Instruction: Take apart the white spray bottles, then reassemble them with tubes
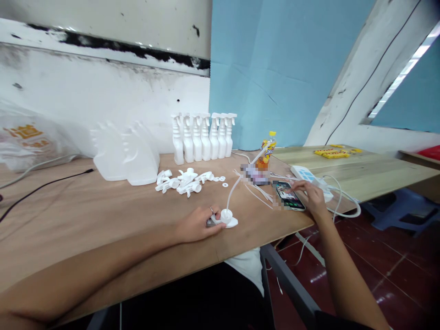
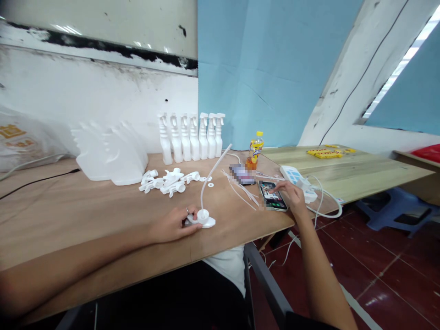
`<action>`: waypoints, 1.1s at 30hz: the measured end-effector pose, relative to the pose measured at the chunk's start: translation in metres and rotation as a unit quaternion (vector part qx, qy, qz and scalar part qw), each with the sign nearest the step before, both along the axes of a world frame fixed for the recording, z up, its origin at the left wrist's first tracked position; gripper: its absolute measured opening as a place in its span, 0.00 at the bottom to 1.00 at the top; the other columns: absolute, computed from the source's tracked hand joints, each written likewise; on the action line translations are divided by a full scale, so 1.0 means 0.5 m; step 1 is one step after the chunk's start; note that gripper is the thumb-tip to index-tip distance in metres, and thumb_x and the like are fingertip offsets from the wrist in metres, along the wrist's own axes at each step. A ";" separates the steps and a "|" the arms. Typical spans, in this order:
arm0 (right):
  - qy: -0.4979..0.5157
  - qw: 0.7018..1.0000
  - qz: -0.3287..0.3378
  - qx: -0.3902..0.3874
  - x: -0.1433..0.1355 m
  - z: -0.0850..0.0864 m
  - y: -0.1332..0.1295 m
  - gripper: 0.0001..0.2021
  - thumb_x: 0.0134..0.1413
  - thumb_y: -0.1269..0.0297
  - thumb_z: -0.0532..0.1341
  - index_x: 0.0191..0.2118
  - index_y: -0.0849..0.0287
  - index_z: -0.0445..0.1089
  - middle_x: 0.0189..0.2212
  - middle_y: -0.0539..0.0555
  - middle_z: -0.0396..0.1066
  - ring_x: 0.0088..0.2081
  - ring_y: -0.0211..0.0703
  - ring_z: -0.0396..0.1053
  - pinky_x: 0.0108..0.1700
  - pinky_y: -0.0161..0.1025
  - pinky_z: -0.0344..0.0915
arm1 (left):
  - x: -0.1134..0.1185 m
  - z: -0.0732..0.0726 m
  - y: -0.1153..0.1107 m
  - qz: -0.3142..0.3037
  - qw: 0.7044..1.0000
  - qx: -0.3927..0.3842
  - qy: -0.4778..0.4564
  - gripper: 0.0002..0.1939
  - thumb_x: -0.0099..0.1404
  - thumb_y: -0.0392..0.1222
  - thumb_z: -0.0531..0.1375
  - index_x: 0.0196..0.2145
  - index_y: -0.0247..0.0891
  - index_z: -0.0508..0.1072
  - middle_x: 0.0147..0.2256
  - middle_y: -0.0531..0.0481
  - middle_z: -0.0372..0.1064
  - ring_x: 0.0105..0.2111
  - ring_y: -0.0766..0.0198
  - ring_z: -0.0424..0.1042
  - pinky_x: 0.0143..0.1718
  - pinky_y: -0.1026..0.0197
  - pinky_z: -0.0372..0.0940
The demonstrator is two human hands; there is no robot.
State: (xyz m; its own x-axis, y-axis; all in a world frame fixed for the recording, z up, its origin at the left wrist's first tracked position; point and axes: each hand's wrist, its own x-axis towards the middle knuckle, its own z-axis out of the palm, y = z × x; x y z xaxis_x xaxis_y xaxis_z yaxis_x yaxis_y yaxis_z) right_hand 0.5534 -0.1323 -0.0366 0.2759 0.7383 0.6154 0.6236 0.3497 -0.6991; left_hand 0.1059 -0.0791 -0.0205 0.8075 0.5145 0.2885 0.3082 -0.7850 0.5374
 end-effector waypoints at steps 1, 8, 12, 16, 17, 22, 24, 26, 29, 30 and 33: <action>0.033 0.999 0.010 0.008 0.002 -0.001 -0.002 0.24 0.66 0.41 0.48 0.33 0.50 0.73 0.33 0.61 0.78 0.43 0.62 0.76 0.56 0.59 0.66 | 0.000 0.000 0.000 0.001 1.000 -0.003 0.002 0.13 0.69 0.53 0.59 0.37 0.41 0.64 0.27 0.56 0.65 0.25 0.65 0.63 0.30 0.61 0.55; 0.078 0.993 0.089 -0.014 0.008 0.005 -0.018 0.30 0.64 0.38 0.45 0.22 0.49 0.70 0.18 0.62 0.69 0.45 0.66 0.72 0.59 0.66 0.61 | -0.001 -0.001 0.001 0.000 1.000 -0.006 0.002 0.13 0.69 0.53 0.59 0.37 0.41 0.64 0.29 0.56 0.66 0.25 0.66 0.63 0.30 0.61 0.55; 0.076 0.986 0.112 -0.092 0.011 0.006 -0.012 0.33 0.65 0.38 0.43 0.19 0.49 0.69 0.14 0.62 0.68 0.44 0.65 0.73 0.58 0.63 0.63 | -0.001 0.002 0.000 -0.003 1.000 -0.010 0.005 0.13 0.69 0.53 0.59 0.37 0.41 0.63 0.27 0.57 0.64 0.25 0.66 0.63 0.30 0.62 0.55; 0.085 0.989 0.035 -0.113 0.017 -0.003 0.017 0.34 0.61 0.31 0.43 0.28 0.52 0.73 0.25 0.61 0.77 0.38 0.61 0.76 0.52 0.62 0.67 | -0.001 0.002 -0.001 -0.001 1.000 -0.008 0.003 0.14 0.69 0.53 0.59 0.37 0.41 0.64 0.26 0.57 0.63 0.24 0.66 0.62 0.29 0.61 0.54; 0.082 0.991 0.024 -0.100 0.019 -0.006 0.023 0.33 0.61 0.31 0.45 0.32 0.52 0.74 0.30 0.60 0.79 0.41 0.61 0.76 0.52 0.61 0.68 | -0.001 0.002 0.000 -0.001 1.000 -0.007 0.003 0.14 0.69 0.53 0.59 0.37 0.41 0.64 0.26 0.57 0.63 0.24 0.66 0.62 0.29 0.61 0.54; -0.011 0.997 0.027 -0.070 0.018 -0.013 0.029 0.28 0.64 0.36 0.48 0.40 0.51 0.76 0.45 0.57 0.79 0.53 0.57 0.72 0.62 0.56 0.63 | 0.000 0.001 0.000 -0.002 1.000 -0.007 -0.001 0.13 0.68 0.53 0.59 0.36 0.41 0.63 0.26 0.58 0.63 0.24 0.67 0.62 0.29 0.61 0.54; -0.045 0.995 0.027 -0.082 0.013 -0.011 0.024 0.27 0.66 0.38 0.47 0.41 0.51 0.76 0.46 0.57 0.78 0.55 0.56 0.71 0.64 0.54 0.61 | 0.000 0.002 -0.001 -0.002 1.000 -0.011 0.001 0.14 0.69 0.53 0.59 0.36 0.41 0.63 0.25 0.58 0.62 0.23 0.67 0.62 0.29 0.62 0.54; -0.050 0.995 0.036 -0.084 0.008 -0.008 0.019 0.26 0.67 0.41 0.47 0.45 0.52 0.75 0.47 0.56 0.78 0.55 0.55 0.71 0.65 0.54 0.60 | 0.000 0.003 -0.001 0.000 1.000 -0.013 0.002 0.14 0.69 0.54 0.58 0.36 0.41 0.64 0.26 0.58 0.62 0.23 0.67 0.62 0.29 0.62 0.55; -0.069 0.993 0.032 -0.086 0.002 -0.003 0.015 0.26 0.68 0.42 0.46 0.45 0.52 0.75 0.49 0.56 0.77 0.56 0.55 0.70 0.65 0.54 0.61 | 0.000 0.003 -0.001 0.002 1.000 -0.010 0.007 0.15 0.69 0.56 0.58 0.37 0.41 0.64 0.27 0.57 0.63 0.25 0.66 0.62 0.30 0.61 0.55; -0.086 0.992 0.026 -0.091 0.001 -0.002 0.015 0.27 0.68 0.42 0.45 0.44 0.52 0.76 0.49 0.56 0.76 0.56 0.55 0.70 0.65 0.54 0.60 | 0.000 0.002 -0.001 0.002 1.000 -0.010 0.008 0.15 0.69 0.56 0.58 0.37 0.41 0.64 0.27 0.57 0.63 0.25 0.66 0.62 0.30 0.61 0.55; -0.112 0.990 0.013 -0.090 0.004 0.000 0.018 0.27 0.68 0.42 0.45 0.44 0.52 0.76 0.50 0.56 0.76 0.56 0.56 0.70 0.65 0.54 0.60 | 0.000 0.000 0.001 0.001 1.000 -0.012 0.004 0.15 0.69 0.55 0.58 0.37 0.41 0.64 0.27 0.56 0.63 0.26 0.65 0.63 0.31 0.61 0.55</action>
State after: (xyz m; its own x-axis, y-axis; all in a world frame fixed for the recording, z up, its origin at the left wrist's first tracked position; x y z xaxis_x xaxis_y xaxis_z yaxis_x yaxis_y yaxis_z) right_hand 0.5555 -0.1231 -0.0368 0.1266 0.8467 0.5168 0.7618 0.2507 -0.5973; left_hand 0.1060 -0.0787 -0.0208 0.8088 0.5227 0.2694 0.3139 -0.7711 0.5539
